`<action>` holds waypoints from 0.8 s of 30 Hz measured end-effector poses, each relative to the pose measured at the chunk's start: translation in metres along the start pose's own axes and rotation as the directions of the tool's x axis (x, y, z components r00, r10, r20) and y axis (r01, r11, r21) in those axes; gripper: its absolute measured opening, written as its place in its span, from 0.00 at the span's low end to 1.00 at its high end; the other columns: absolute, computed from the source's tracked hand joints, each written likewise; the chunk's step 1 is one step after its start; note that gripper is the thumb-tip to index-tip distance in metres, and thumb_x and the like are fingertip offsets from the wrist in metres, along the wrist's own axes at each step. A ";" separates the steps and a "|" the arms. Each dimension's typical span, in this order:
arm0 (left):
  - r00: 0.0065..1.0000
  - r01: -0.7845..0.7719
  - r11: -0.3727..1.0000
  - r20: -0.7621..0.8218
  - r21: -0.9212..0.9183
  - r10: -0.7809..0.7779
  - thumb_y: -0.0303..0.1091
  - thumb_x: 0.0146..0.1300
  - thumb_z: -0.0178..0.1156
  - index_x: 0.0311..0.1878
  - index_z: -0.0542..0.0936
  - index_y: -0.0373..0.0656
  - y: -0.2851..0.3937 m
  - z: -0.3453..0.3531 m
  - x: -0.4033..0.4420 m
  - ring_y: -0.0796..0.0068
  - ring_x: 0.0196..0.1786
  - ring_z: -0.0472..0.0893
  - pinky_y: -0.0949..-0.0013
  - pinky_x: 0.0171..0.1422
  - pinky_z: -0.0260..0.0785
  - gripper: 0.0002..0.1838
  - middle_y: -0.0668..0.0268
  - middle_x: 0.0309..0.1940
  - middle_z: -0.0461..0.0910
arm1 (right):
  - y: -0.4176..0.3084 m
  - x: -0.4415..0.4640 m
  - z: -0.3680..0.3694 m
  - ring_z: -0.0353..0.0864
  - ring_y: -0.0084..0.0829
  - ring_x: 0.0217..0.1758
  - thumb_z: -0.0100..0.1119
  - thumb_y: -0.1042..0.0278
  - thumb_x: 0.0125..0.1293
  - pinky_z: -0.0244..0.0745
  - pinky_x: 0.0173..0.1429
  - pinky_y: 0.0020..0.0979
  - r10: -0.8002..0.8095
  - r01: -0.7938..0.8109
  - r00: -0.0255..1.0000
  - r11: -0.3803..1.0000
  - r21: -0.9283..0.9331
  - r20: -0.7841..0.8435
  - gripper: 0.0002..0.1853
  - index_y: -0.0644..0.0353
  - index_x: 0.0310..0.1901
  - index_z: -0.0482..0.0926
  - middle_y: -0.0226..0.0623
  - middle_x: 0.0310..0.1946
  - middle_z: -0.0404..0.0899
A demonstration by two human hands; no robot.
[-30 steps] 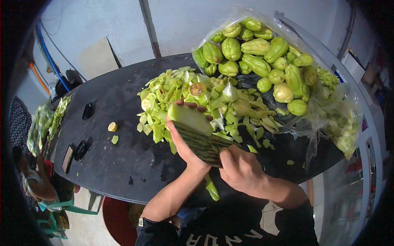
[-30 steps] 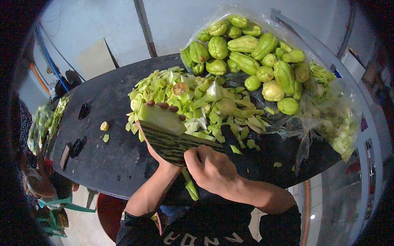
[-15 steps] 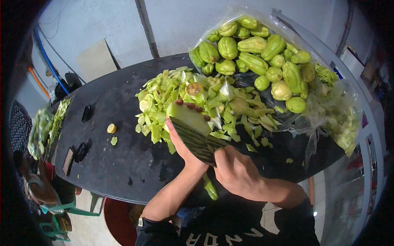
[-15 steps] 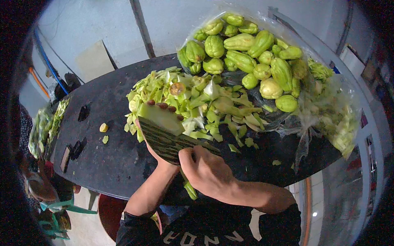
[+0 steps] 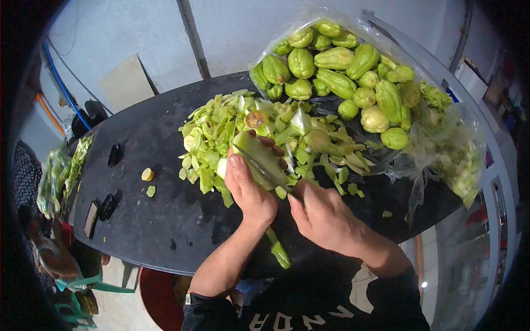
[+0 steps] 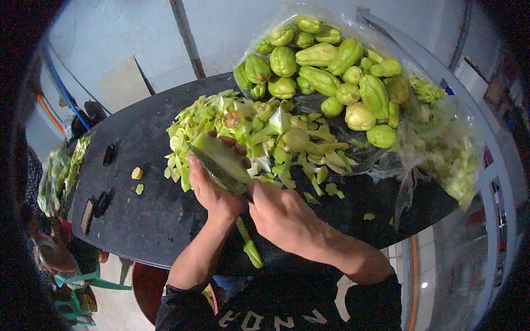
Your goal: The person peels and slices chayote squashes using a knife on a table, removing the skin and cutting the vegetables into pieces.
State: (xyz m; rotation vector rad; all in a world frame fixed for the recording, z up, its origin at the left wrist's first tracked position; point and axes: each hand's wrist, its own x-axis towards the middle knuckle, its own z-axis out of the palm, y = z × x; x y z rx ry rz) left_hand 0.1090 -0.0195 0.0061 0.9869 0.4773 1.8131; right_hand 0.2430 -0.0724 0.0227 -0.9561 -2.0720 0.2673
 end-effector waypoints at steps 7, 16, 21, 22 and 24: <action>0.991 0.130 0.986 -0.034 0.101 -0.127 0.52 0.79 0.43 0.62 0.72 0.33 -0.004 -0.016 0.006 0.68 0.51 0.80 0.67 0.58 0.74 0.28 0.56 0.53 0.79 | 0.023 0.012 -0.043 0.77 0.38 0.18 0.60 0.71 0.68 0.68 0.25 0.37 0.212 -0.222 0.975 0.954 0.204 0.073 0.09 0.68 0.42 0.74 0.44 0.19 0.77; 0.895 0.441 0.897 0.083 -0.028 -0.437 0.56 0.77 0.43 0.63 0.70 0.39 0.002 -0.013 0.018 0.58 0.51 0.81 0.55 0.53 0.77 0.28 0.53 0.51 0.78 | 0.047 0.010 -0.034 0.77 0.25 0.20 0.59 0.71 0.70 0.69 0.25 0.34 0.368 -0.362 0.929 0.891 0.273 0.030 0.09 0.68 0.42 0.74 0.40 0.19 0.77; 0.787 0.614 0.686 0.226 -0.391 -0.575 0.54 0.76 0.41 0.64 0.66 0.40 -0.005 -0.035 0.027 0.48 0.51 0.81 0.52 0.48 0.78 0.28 0.47 0.54 0.76 | 0.046 0.012 -0.045 0.78 0.26 0.20 0.59 0.72 0.69 0.70 0.25 0.34 0.470 -0.420 0.879 0.844 0.334 -0.081 0.08 0.68 0.42 0.74 0.40 0.20 0.77; 0.751 0.638 0.646 0.155 -0.419 -0.642 0.50 0.76 0.41 0.64 0.65 0.39 -0.003 -0.036 0.028 0.45 0.52 0.80 0.49 0.50 0.78 0.26 0.45 0.56 0.75 | 0.050 0.011 -0.048 0.79 0.25 0.20 0.59 0.73 0.68 0.69 0.25 0.34 0.452 -0.417 0.888 0.868 0.269 -0.084 0.08 0.68 0.42 0.75 0.40 0.20 0.78; 0.705 0.658 0.603 0.087 -0.451 -0.704 0.46 0.76 0.40 0.65 0.64 0.37 0.001 -0.034 0.028 0.42 0.54 0.79 0.46 0.52 0.78 0.24 0.44 0.57 0.74 | 0.056 0.009 -0.048 0.78 0.28 0.19 0.59 0.73 0.68 0.69 0.25 0.34 0.445 -0.407 0.890 0.873 0.269 -0.098 0.07 0.68 0.42 0.74 0.40 0.20 0.77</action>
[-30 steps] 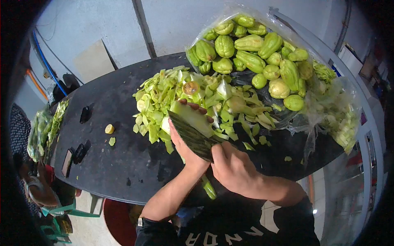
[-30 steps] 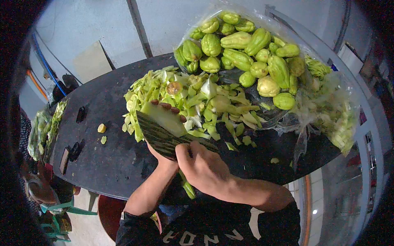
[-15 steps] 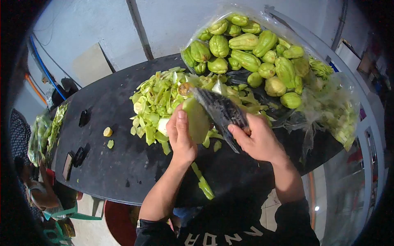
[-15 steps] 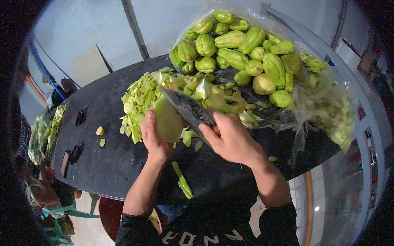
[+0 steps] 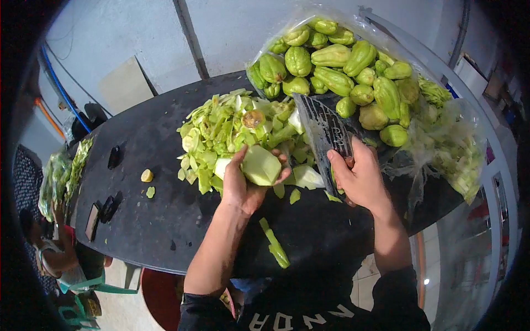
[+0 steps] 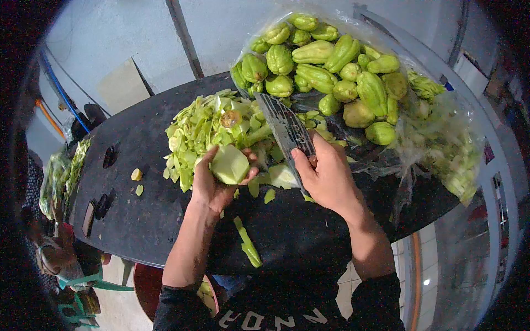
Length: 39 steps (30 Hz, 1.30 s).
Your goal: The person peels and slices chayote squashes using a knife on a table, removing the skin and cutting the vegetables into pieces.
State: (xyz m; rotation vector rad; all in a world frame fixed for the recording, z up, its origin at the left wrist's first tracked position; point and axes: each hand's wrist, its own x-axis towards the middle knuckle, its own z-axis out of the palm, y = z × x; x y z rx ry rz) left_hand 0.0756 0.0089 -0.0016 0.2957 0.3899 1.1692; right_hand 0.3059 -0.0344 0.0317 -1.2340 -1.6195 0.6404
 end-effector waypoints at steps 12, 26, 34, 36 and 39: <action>0.903 -0.294 0.274 0.173 0.916 0.393 0.22 0.65 0.56 0.72 0.64 0.33 0.037 -0.002 -0.014 0.63 0.50 0.84 0.60 0.50 0.80 0.31 0.48 0.56 0.78 | 0.020 0.004 0.006 0.83 0.57 0.34 0.60 0.69 0.68 0.77 0.37 0.51 -0.145 0.151 0.988 0.774 -0.615 0.060 0.10 0.65 0.45 0.72 0.53 0.29 0.81; 0.851 -0.128 0.118 0.048 0.985 0.522 0.40 0.53 0.61 0.70 0.68 0.31 0.116 -0.051 -0.221 0.59 0.59 0.78 0.62 0.64 0.70 0.40 0.50 0.63 0.74 | 0.021 -0.003 0.019 0.84 0.50 0.39 0.73 0.61 0.58 0.77 0.44 0.46 0.064 0.144 0.947 0.789 -0.597 0.314 0.22 0.63 0.48 0.75 0.46 0.36 0.83; 0.818 0.003 0.282 -0.165 0.959 0.552 0.32 0.59 0.64 0.69 0.69 0.32 0.101 -0.211 -0.369 0.59 0.64 0.74 0.58 0.68 0.67 0.34 0.52 0.63 0.74 | 0.021 -0.005 0.025 0.84 0.48 0.37 0.77 0.58 0.54 0.76 0.42 0.43 0.005 0.168 0.953 0.825 -0.540 0.304 0.24 0.62 0.46 0.76 0.47 0.33 0.83; 0.673 0.293 0.506 -0.551 0.811 0.494 0.24 0.59 0.60 0.69 0.68 0.32 0.063 -0.219 -0.345 0.64 0.61 0.76 0.61 0.65 0.69 0.32 0.54 0.61 0.75 | 0.013 -0.001 0.025 0.82 0.47 0.34 0.77 0.56 0.54 0.75 0.41 0.42 0.078 0.102 0.951 0.835 -0.540 0.300 0.23 0.61 0.44 0.79 0.46 0.31 0.82; 0.691 0.375 0.619 -0.653 0.691 0.311 0.20 0.57 0.59 0.64 0.71 0.34 0.011 -0.385 -0.347 0.63 0.49 0.80 0.63 0.55 0.75 0.28 0.57 0.55 0.79 | 0.010 0.000 0.025 0.82 0.45 0.34 0.76 0.57 0.56 0.75 0.41 0.42 0.095 0.097 0.945 0.832 -0.546 0.312 0.22 0.61 0.45 0.79 0.45 0.31 0.82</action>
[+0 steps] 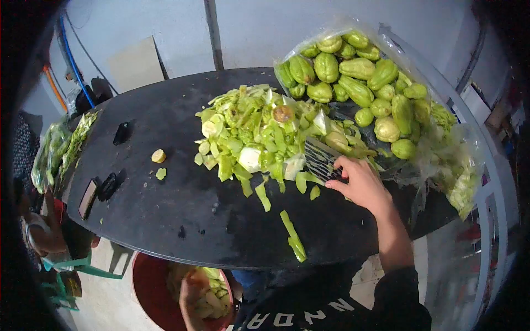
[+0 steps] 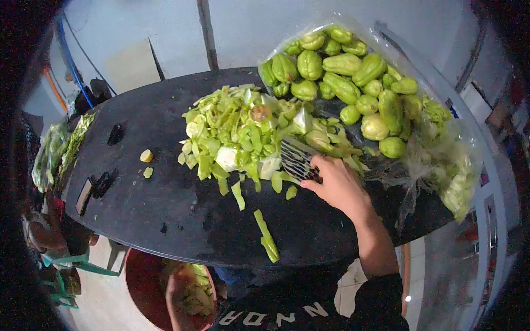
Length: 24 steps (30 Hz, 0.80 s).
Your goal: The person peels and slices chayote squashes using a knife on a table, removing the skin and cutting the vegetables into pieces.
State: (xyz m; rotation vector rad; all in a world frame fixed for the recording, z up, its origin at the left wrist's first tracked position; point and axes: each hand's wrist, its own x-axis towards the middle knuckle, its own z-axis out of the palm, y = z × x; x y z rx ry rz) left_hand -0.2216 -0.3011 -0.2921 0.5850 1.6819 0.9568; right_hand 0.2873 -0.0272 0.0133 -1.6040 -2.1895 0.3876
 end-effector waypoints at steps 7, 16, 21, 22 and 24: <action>0.841 -0.537 0.504 0.481 0.677 0.249 0.28 0.55 0.64 0.48 0.81 0.37 -0.129 0.042 0.068 0.68 0.43 0.85 0.63 0.47 0.78 0.16 0.62 0.41 0.85 | -0.002 0.001 -0.007 0.83 0.50 0.37 0.72 0.60 0.59 0.75 0.42 0.47 0.075 -0.079 0.995 0.995 0.054 0.061 0.20 0.64 0.46 0.78 0.49 0.31 0.83; 0.986 -0.114 0.610 0.164 0.785 -0.027 0.28 0.52 0.71 0.48 0.82 0.41 0.033 0.073 0.018 0.55 0.51 0.84 0.57 0.54 0.78 0.18 0.57 0.48 0.85 | 0.016 -0.004 0.002 0.81 0.48 0.30 0.74 0.60 0.57 0.72 0.37 0.44 -0.096 0.097 0.992 0.995 0.010 -0.078 0.20 0.62 0.45 0.78 0.45 0.26 0.81; 0.949 -0.313 0.520 0.237 0.795 0.209 0.32 0.56 0.70 0.59 0.77 0.41 0.114 0.081 -0.022 0.45 0.61 0.77 0.52 0.61 0.70 0.26 0.48 0.56 0.80 | 0.013 -0.006 -0.003 0.83 0.48 0.35 0.73 0.59 0.58 0.75 0.40 0.44 -0.051 0.052 0.998 0.998 0.023 -0.042 0.20 0.61 0.47 0.78 0.45 0.30 0.83; 0.948 -0.317 0.509 0.244 0.800 0.206 0.32 0.56 0.70 0.59 0.77 0.41 0.114 0.084 -0.027 0.45 0.61 0.77 0.52 0.61 0.70 0.26 0.48 0.56 0.80 | 0.009 -0.008 -0.008 0.84 0.48 0.37 0.73 0.60 0.58 0.76 0.42 0.45 -0.047 0.047 0.999 0.999 -0.017 0.009 0.20 0.61 0.46 0.78 0.44 0.31 0.84; 0.941 -0.336 0.487 0.304 0.807 0.146 0.31 0.57 0.69 0.59 0.77 0.39 0.144 0.086 -0.047 0.48 0.60 0.78 0.54 0.61 0.71 0.25 0.49 0.56 0.80 | 0.008 -0.012 -0.006 0.85 0.48 0.39 0.73 0.61 0.58 0.76 0.43 0.45 -0.022 0.024 0.998 0.999 -0.042 0.051 0.19 0.61 0.45 0.78 0.43 0.32 0.84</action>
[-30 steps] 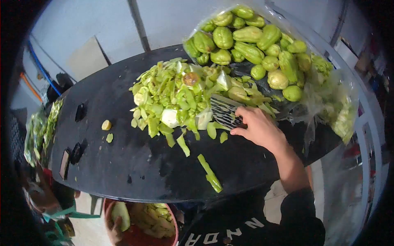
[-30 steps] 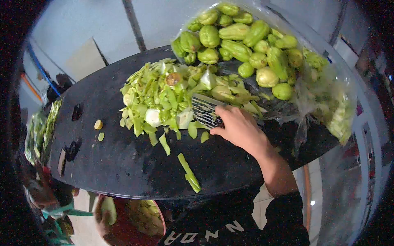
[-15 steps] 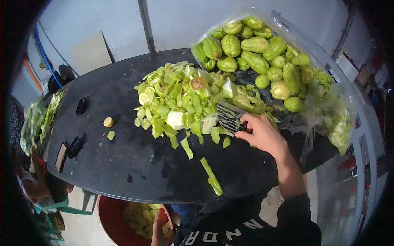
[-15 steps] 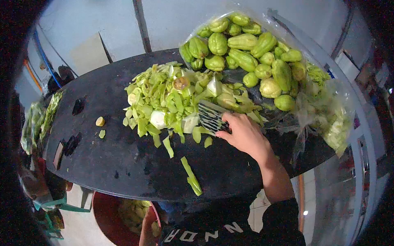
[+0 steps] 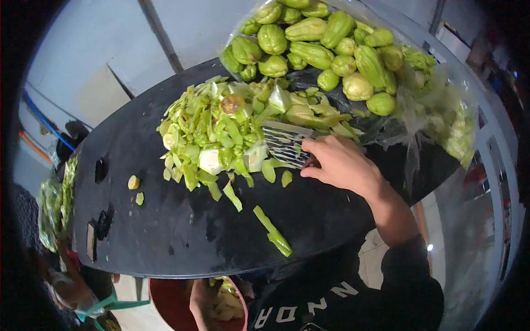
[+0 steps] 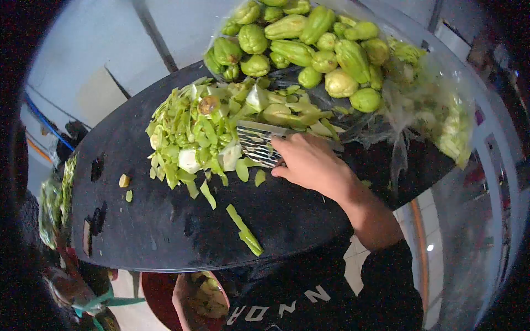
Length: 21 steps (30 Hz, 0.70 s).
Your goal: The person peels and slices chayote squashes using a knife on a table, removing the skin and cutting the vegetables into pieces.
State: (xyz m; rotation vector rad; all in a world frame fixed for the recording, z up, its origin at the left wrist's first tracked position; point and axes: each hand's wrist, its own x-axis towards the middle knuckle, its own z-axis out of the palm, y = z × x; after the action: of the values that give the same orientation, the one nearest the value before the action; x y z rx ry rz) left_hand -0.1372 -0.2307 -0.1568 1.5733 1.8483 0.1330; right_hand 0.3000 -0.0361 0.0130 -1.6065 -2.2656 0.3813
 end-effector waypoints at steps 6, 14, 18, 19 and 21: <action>0.832 -0.293 0.942 0.441 -0.166 0.337 0.29 0.61 0.65 0.60 0.77 0.35 0.151 -0.090 -0.032 0.57 0.57 0.82 0.60 0.61 0.73 0.23 0.52 0.54 0.82 | -0.005 -0.010 0.003 0.85 0.48 0.43 0.74 0.67 0.54 0.77 0.47 0.47 -0.029 0.031 0.999 0.983 -0.183 0.015 0.21 0.62 0.45 0.75 0.43 0.32 0.84; 0.590 -0.801 0.597 0.123 -0.030 0.798 0.22 0.56 0.63 0.55 0.80 0.33 0.284 -0.125 0.048 0.59 0.51 0.85 0.62 0.58 0.74 0.21 0.54 0.45 0.85 | 0.017 -0.009 0.004 0.84 0.55 0.35 0.61 0.73 0.60 0.77 0.38 0.51 -0.139 0.127 0.977 0.989 -0.078 -0.163 0.12 0.60 0.46 0.73 0.51 0.29 0.82; 0.571 -0.813 0.568 0.014 -0.130 0.821 0.17 0.57 0.61 0.54 0.79 0.32 0.331 -0.104 0.099 0.68 0.47 0.84 0.66 0.54 0.77 0.20 0.56 0.43 0.85 | 0.022 -0.002 -0.019 0.83 0.55 0.35 0.61 0.72 0.62 0.76 0.38 0.52 -0.020 0.030 0.977 0.999 0.045 -0.214 0.12 0.59 0.45 0.71 0.50 0.29 0.81; 0.565 -0.821 0.566 0.039 -0.079 0.824 0.18 0.56 0.62 0.54 0.79 0.32 0.340 -0.097 0.103 0.64 0.48 0.85 0.64 0.55 0.77 0.20 0.55 0.45 0.84 | 0.025 -0.002 -0.023 0.83 0.55 0.35 0.60 0.72 0.63 0.75 0.37 0.52 -0.016 0.036 0.952 0.998 0.059 -0.305 0.11 0.59 0.44 0.71 0.50 0.29 0.81; 0.560 -0.826 0.562 0.069 -0.031 0.826 0.18 0.56 0.62 0.54 0.79 0.32 0.355 -0.082 0.107 0.61 0.49 0.85 0.62 0.55 0.76 0.20 0.53 0.46 0.84 | 0.030 -0.002 -0.030 0.83 0.55 0.36 0.60 0.73 0.63 0.75 0.37 0.51 -0.005 0.029 0.887 0.999 0.045 -0.462 0.11 0.60 0.44 0.70 0.49 0.29 0.81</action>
State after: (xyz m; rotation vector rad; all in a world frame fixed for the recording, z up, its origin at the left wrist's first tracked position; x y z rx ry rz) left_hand 0.1095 -0.0141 0.0342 2.3049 0.8793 0.4847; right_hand 0.3387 -0.0278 0.0275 -1.4618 -1.8871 0.0377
